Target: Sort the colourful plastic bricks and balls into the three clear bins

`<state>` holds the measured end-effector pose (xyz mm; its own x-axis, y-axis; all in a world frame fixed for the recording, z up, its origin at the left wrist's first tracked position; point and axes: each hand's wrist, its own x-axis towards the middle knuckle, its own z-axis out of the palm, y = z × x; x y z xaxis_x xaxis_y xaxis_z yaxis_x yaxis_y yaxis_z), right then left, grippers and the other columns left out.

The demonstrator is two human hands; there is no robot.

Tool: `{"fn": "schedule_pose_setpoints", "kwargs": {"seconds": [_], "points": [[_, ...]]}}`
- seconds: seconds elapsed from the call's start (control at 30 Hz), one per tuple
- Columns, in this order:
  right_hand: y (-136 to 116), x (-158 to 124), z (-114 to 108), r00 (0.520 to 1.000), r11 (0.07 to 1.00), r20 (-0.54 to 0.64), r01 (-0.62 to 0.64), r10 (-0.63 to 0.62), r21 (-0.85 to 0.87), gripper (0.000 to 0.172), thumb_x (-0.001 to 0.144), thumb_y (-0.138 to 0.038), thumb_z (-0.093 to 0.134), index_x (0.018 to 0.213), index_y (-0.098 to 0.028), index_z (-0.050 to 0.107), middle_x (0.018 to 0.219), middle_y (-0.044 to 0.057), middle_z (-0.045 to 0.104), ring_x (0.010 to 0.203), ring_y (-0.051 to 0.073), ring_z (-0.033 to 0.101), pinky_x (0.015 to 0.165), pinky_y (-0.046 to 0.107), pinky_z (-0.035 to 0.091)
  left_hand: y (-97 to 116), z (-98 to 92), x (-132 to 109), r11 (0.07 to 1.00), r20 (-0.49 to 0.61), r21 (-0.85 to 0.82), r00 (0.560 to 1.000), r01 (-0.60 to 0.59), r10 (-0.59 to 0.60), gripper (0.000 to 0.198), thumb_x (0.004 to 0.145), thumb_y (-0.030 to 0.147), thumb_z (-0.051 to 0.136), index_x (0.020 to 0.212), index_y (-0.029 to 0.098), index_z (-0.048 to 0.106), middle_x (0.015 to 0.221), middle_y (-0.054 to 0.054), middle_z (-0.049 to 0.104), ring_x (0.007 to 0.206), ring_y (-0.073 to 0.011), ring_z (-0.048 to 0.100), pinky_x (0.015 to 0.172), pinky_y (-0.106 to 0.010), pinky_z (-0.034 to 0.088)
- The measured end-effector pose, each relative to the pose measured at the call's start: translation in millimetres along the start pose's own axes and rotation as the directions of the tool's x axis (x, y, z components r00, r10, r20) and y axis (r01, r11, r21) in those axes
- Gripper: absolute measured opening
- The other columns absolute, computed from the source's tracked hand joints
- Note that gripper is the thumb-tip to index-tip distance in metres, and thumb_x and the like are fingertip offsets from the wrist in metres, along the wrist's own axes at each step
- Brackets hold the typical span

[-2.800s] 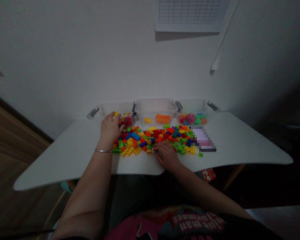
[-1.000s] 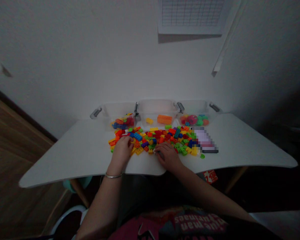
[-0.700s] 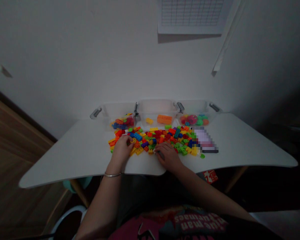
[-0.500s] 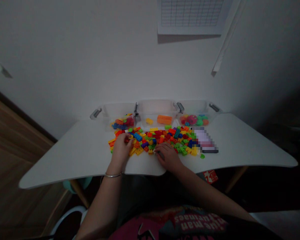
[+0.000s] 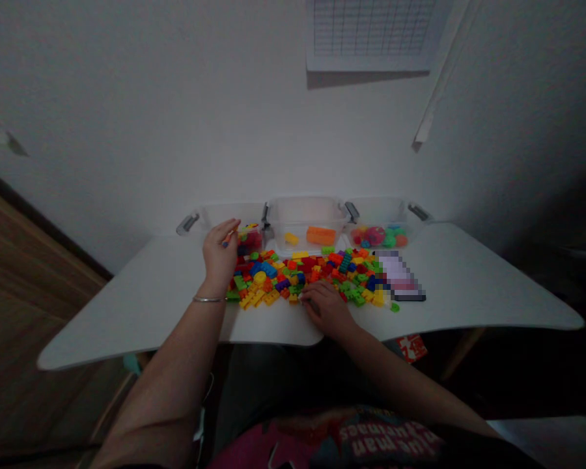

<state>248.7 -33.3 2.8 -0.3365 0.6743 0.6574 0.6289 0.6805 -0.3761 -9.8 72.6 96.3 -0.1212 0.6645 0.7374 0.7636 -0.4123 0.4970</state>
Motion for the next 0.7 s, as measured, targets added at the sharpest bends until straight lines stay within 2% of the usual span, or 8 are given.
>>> {"fn": "schedule_pose_setpoints", "kwargs": {"seconds": [0.2,0.33,0.4,0.57,0.7], "points": [[2,0,0,1.0,1.0,-0.005,-0.027,0.027,0.001,0.013,0.088,-0.013,0.057,0.092,-0.021,0.067,0.1,0.008,0.072,0.099,0.023,0.064,0.093,0.043,0.052,-18,7.7,20,0.973,0.08,0.219,0.995,-0.068,0.052,0.036,0.089,0.024,0.044,0.111,0.022,0.073,0.121,-0.006,0.071,0.114,-0.0232,0.062,0.105,-0.042,0.042],[1,1,-1,0.999,0.999,0.015,-0.034,0.034,-0.006,0.014,0.088,-0.014,0.058,0.092,-0.022,0.068,0.101,0.007,0.073,0.101,0.023,0.064,0.095,0.043,0.051,-29,11.2,22,0.948,0.217,0.3,0.975,-0.105,0.04,0.039,0.088,0.024,0.041,0.109,0.02,0.074,0.122,-0.008,0.071,0.114,-0.0255,0.062,0.103,-0.044,0.042],[1,1,-1,0.999,0.999,0.013,-0.033,0.033,-0.006,0.014,0.088,-0.013,0.058,0.092,-0.022,0.068,0.101,0.007,0.073,0.1,0.022,0.065,0.095,0.043,0.051,-30,11.8,19,0.928,0.287,0.339,0.956,-0.154,0.054,0.041,0.087,0.026,0.042,0.116,0.018,0.071,0.125,-0.01,0.069,0.116,-0.0281,0.06,0.106,-0.048,0.038],[0,1,0,1.0,1.0,0.006,-0.013,0.013,0.0,0.013,0.088,-0.014,0.057,0.092,-0.021,0.068,0.101,0.008,0.072,0.099,0.023,0.065,0.094,0.043,0.051,-29,10.9,9,0.893,0.339,0.397,0.938,-0.211,0.071,0.053,0.085,0.029,0.049,0.135,0.017,0.057,0.142,-0.013,0.057,0.134,-0.0336,0.044,0.118,-0.057,0.019],[1,1,0,1.0,1.0,0.001,-0.013,0.013,0.004,0.014,0.089,-0.014,0.056,0.092,-0.021,0.068,0.1,0.008,0.072,0.099,0.023,0.064,0.093,0.043,0.051,-26,8.6,8,0.885,0.391,0.413,0.919,-0.216,0.042,0.061,0.084,0.033,0.052,0.144,0.017,0.048,0.154,-0.013,0.043,0.143,-0.0368,0.033,0.118,-0.059,0.018]]}}
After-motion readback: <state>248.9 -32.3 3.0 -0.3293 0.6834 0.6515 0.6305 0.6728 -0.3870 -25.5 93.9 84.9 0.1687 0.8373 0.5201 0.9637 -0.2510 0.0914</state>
